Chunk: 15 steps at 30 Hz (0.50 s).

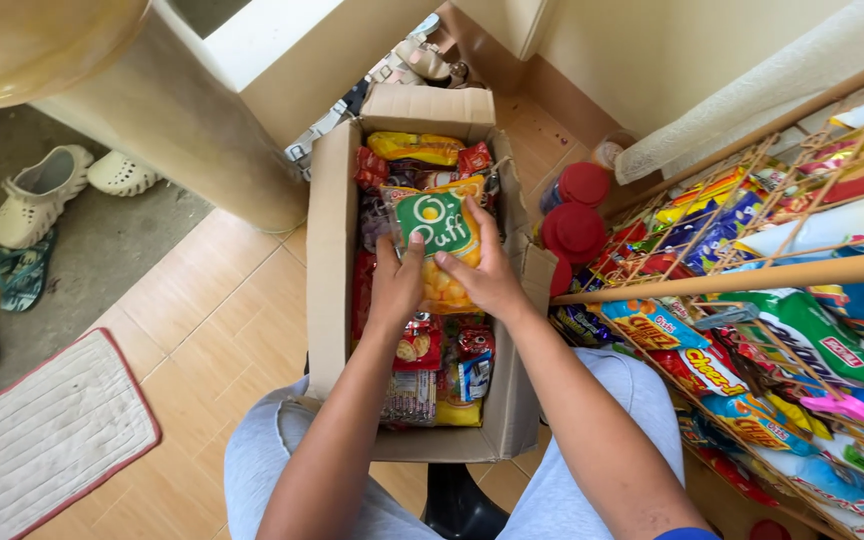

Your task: Restocking snack bags from a cardboard box onto a wire retail display rack using clips.

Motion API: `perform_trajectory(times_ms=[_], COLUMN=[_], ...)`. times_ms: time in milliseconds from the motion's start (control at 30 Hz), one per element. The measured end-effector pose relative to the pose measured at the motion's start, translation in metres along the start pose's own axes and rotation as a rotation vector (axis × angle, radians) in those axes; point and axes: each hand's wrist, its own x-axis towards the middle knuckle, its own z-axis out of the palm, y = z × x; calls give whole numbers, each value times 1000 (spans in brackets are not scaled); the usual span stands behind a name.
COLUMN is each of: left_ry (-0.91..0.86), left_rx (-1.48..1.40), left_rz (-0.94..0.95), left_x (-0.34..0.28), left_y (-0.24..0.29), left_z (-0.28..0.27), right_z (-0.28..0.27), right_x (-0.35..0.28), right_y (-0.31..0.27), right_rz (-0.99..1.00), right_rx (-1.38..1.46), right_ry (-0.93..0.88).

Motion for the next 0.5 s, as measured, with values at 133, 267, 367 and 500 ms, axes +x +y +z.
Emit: perform_trajectory(times_ms=[133, 267, 367, 500], left_ry=[34, 54, -11, -191], left_rx=[-20, -19, -81, -260], left_rz=[37, 102, 209, 304], left_x=[-1, -4, -8, -44], left_y=[0, 8, 6, 23], left_z=[0, -3, 0, -5], right_z=[0, 3, -8, -18], right_x=[0, -6, -19, -61], right_y=[-9, -24, -51, -97], right_rz=[-24, -137, -296, -332], right_rx=[40, -73, -269, -395], right_ry=[-9, 26, 110, 113])
